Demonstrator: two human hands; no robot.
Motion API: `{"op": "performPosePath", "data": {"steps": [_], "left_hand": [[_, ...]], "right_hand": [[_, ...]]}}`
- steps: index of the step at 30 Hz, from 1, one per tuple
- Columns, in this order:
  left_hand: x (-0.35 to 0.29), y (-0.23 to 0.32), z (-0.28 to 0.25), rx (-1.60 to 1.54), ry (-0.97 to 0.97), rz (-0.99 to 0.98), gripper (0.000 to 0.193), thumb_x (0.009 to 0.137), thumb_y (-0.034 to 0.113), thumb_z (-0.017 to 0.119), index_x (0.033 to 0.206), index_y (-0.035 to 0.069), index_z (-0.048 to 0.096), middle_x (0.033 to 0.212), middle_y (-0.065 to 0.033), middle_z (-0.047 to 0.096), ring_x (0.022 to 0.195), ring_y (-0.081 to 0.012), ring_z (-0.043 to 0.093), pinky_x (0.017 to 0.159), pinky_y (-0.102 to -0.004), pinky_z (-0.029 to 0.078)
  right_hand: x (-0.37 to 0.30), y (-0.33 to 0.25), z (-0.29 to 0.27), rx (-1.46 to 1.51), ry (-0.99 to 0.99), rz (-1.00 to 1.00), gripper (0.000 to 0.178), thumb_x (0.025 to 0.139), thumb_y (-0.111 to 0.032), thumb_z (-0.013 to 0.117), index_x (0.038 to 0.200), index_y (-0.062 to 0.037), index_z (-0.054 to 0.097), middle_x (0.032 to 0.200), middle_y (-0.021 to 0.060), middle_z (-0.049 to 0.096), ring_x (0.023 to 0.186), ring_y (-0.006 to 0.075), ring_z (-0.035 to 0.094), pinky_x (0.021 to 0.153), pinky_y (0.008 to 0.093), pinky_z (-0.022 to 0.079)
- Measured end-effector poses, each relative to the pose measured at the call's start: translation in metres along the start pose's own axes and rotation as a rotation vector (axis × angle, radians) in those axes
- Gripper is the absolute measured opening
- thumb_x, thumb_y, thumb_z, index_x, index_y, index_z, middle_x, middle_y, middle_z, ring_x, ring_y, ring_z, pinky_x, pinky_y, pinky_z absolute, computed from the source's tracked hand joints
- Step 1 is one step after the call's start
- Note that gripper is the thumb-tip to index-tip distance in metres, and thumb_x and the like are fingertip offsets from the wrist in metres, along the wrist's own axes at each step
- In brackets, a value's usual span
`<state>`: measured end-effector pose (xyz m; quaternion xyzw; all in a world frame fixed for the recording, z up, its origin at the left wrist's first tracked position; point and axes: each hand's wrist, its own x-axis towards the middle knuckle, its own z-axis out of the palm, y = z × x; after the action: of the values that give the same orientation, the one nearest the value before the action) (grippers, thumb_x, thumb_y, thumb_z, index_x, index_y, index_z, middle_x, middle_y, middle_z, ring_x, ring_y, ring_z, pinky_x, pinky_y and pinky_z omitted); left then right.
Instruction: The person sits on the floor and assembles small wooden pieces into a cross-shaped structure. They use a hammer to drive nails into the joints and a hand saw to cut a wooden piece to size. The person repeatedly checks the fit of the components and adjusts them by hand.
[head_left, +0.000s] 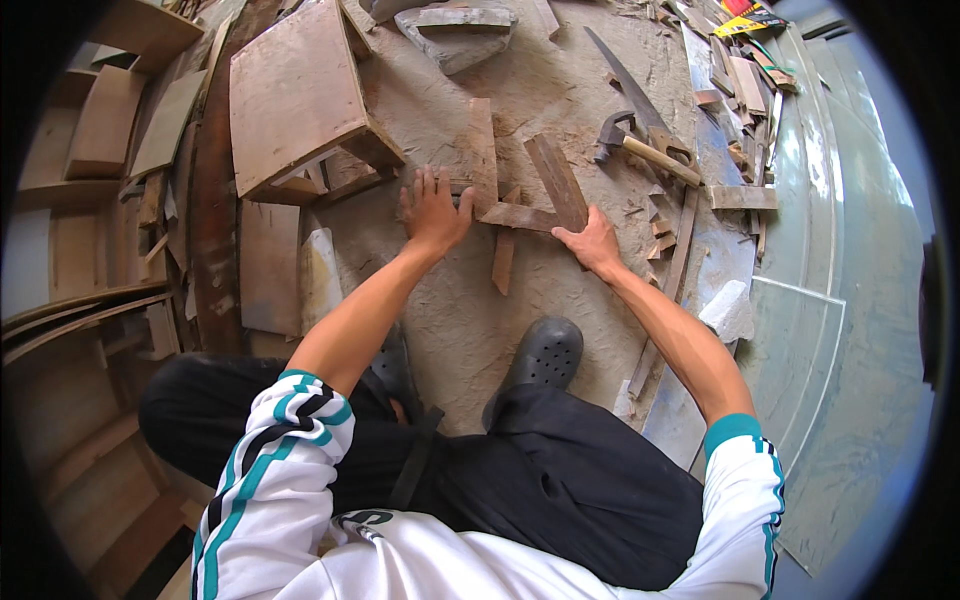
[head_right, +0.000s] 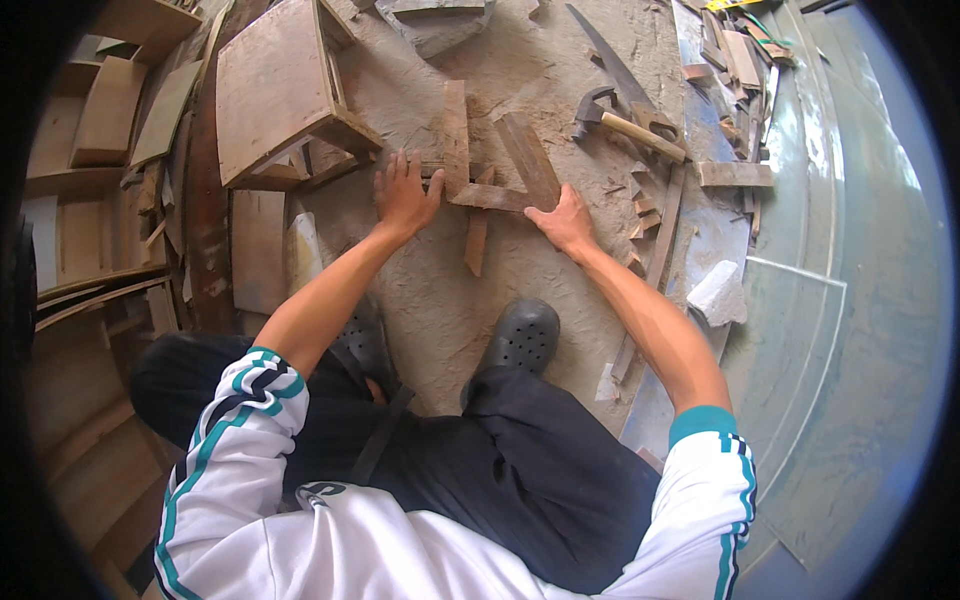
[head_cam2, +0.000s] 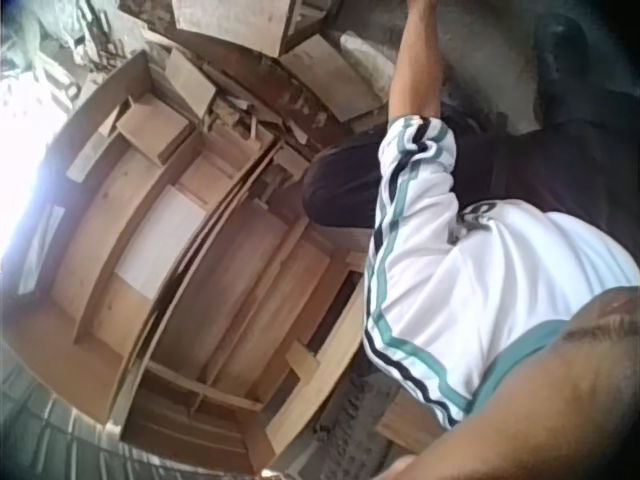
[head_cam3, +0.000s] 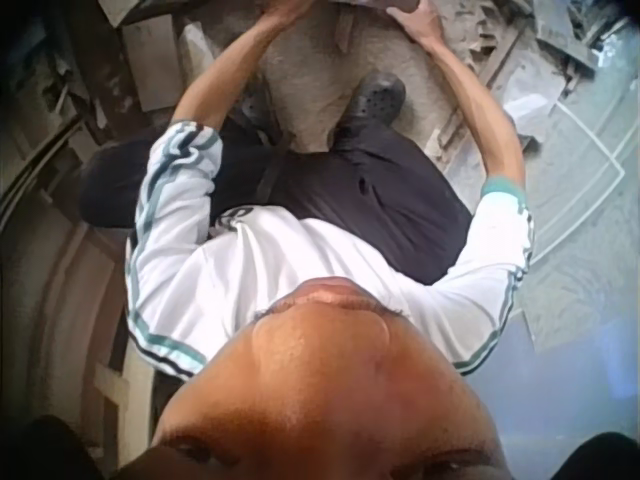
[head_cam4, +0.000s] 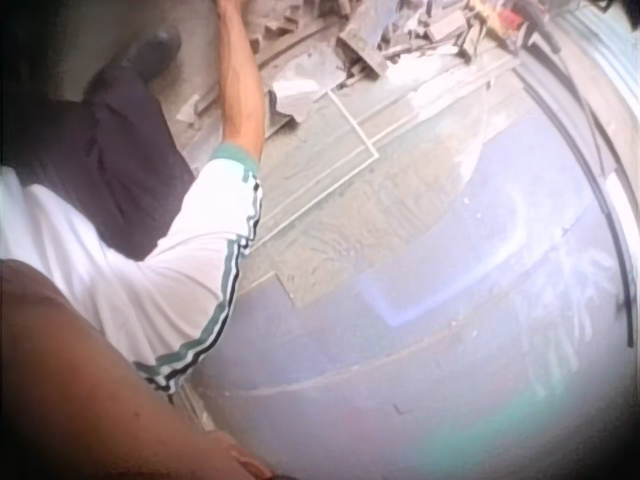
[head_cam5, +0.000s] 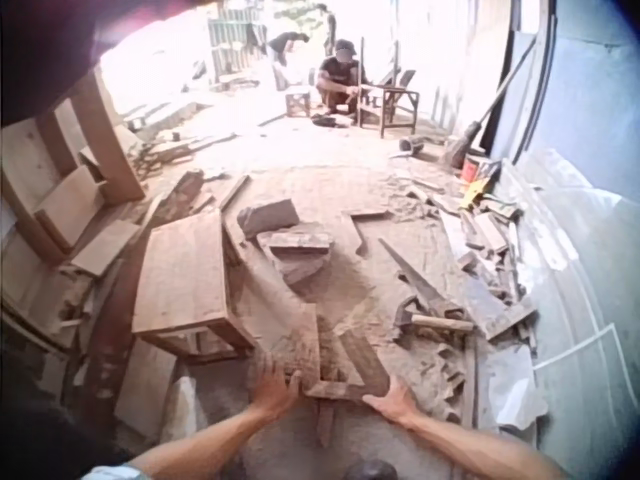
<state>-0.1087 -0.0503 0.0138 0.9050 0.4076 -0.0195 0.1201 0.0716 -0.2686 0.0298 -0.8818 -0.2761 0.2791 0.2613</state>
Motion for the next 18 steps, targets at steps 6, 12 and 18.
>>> {"op": "performPosePath", "data": {"steps": [6, 12, 18], "left_hand": [[-0.005, 0.004, 0.000, -0.018, 0.006, 0.396, 0.071, 0.097, 0.058, 0.044, 0.153, 0.014, 0.035, 0.155, -0.0143, 0.037, 0.146, -0.0323, 0.030, 0.119, -0.0549, 0.017], [-0.003, 0.005, 0.002, -0.039, 0.052, 0.425, 0.062, 0.097, 0.049, 0.053, 0.146, 0.011, 0.046, 0.142, -0.0178, 0.053, 0.135, -0.0371, 0.045, 0.113, -0.0526, 0.030], [-0.001, -0.012, 0.017, -0.067, 0.170, 0.560, 0.060, 0.097, 0.045, 0.057, 0.139, 0.002, 0.052, 0.134, -0.0207, 0.059, 0.128, -0.0378, 0.052, 0.109, -0.0484, 0.039]], "right_hand": [[-0.002, -0.003, -0.002, -0.011, -0.007, -0.022, 0.063, 0.075, -0.040, 0.079, 0.114, 0.0037, 0.056, 0.117, 0.0233, 0.061, 0.113, 0.0371, 0.057, 0.097, 0.0436, 0.046], [-0.006, -0.007, -0.006, -0.044, 0.004, -0.017, 0.063, 0.075, -0.039, 0.079, 0.114, 0.0036, 0.056, 0.117, 0.0226, 0.060, 0.113, 0.0368, 0.057, 0.097, 0.0433, 0.046], [-0.006, -0.013, -0.007, -0.151, -0.012, -0.110, 0.064, 0.073, -0.041, 0.079, 0.112, 0.0039, 0.055, 0.112, 0.0202, 0.059, 0.110, 0.0365, 0.057, 0.094, 0.0438, 0.047]]}}
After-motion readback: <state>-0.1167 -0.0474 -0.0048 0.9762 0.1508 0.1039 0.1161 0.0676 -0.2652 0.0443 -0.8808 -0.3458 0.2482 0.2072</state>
